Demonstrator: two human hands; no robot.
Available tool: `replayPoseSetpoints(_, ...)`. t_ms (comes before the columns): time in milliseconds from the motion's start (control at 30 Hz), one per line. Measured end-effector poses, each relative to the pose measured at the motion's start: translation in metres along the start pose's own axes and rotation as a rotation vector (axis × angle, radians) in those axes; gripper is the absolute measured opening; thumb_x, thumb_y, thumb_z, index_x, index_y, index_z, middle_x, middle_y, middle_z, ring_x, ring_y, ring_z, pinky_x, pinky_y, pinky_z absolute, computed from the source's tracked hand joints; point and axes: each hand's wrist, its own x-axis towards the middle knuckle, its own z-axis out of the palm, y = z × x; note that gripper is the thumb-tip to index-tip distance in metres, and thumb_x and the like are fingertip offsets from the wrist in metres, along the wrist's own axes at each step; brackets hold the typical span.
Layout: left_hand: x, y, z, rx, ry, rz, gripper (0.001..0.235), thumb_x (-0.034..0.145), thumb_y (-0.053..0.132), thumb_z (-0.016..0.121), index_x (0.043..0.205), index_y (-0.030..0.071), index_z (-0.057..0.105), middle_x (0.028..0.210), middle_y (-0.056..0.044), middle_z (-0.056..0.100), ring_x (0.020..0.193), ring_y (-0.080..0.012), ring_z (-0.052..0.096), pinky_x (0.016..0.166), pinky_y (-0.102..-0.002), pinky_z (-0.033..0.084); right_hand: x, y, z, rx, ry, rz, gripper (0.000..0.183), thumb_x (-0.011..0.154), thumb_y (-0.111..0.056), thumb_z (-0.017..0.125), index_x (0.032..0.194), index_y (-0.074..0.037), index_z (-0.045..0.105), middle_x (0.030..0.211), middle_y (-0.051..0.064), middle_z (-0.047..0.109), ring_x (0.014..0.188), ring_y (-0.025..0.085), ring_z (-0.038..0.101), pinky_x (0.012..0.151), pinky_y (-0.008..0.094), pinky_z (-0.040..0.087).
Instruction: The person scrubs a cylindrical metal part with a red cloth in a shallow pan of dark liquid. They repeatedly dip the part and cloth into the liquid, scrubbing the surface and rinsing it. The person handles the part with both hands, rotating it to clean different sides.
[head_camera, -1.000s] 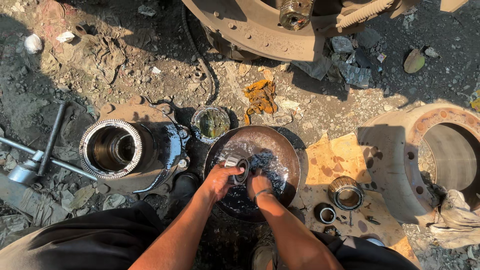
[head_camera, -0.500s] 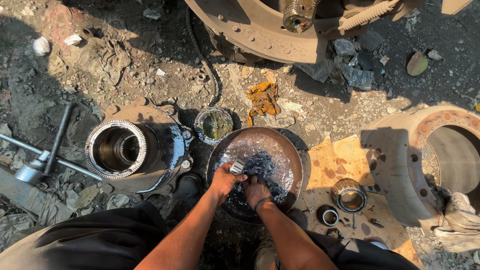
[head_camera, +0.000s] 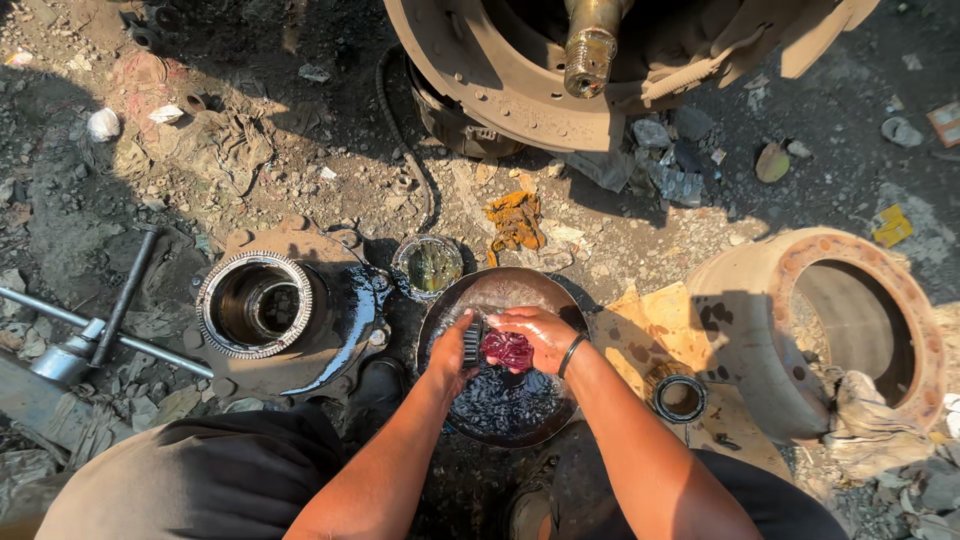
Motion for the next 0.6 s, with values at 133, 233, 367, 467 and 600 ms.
replayPoseSetpoints(133, -0.002, 0.001, 0.012, 0.03, -0.034, -0.002, 0.049, 0.092, 0.052, 0.065, 0.109, 0.007, 0.071, 0.09, -0.007, 0.071, 0.081, -0.0226, 0.064, 0.076, -0.044, 0.05, -0.026, -0.013, 0.024, -0.076, 0.04, -0.091, 0.017, 0.086, -0.009, 0.076, 0.089, -0.004, 0.059, 0.079, 0.01, 0.07, 0.067, 0.023, 0.073, 0.052, 0.035, 0.055)
replayPoseSetpoints(233, 0.0, -0.005, 0.017, 0.02, -0.056, 0.012, 0.039, 0.092, 0.043, 0.069, 0.11, 0.008, 0.069, 0.094, -0.006, 0.073, 0.084, -0.0224, 0.068, 0.08, -0.046, 0.053, -0.039, -0.008, 0.029, -0.113, 0.103, -0.212, 0.012, 0.084, -0.004, 0.073, 0.082, -0.002, 0.062, 0.077, 0.009, 0.069, 0.063, 0.018, 0.068, 0.054, 0.033, 0.055)
replayPoseSetpoints(367, 0.006, -0.018, 0.026, -0.018, -0.14, 0.033, 0.032, 0.091, 0.028, 0.07, 0.107, 0.001, 0.072, 0.09, -0.012, 0.072, 0.071, -0.0268, 0.065, 0.067, -0.045, 0.056, -0.043, 0.0, 0.027, -0.044, 0.123, -0.324, 0.011, 0.084, 0.0, 0.072, 0.079, -0.003, 0.062, 0.079, 0.005, 0.067, 0.066, 0.01, 0.062, 0.058, 0.028, 0.051)
replayPoseSetpoints(467, 0.009, -0.031, 0.027, -0.054, -0.184, 0.048, 0.027, 0.091, 0.023, 0.066, 0.108, 0.003, 0.071, 0.093, -0.011, 0.073, 0.072, -0.0243, 0.069, 0.064, -0.044, 0.059, -0.032, 0.007, 0.032, -0.057, 0.168, -0.375, 0.008, 0.084, 0.0, 0.069, 0.078, -0.003, 0.063, 0.079, 0.004, 0.07, 0.068, 0.009, 0.063, 0.061, 0.026, 0.051)
replayPoseSetpoints(600, 0.025, -0.049, 0.031, 0.035, -0.17, 0.106, 0.021, 0.089, 0.015, 0.063, 0.106, 0.004, 0.071, 0.094, -0.01, 0.073, 0.075, -0.0236, 0.071, 0.062, -0.044, 0.058, -0.016, 0.01, 0.036, -0.036, 0.156, -0.424, 0.01, 0.083, 0.001, 0.068, 0.076, -0.004, 0.062, 0.074, 0.003, 0.066, 0.063, 0.01, 0.06, 0.056, 0.027, 0.047)
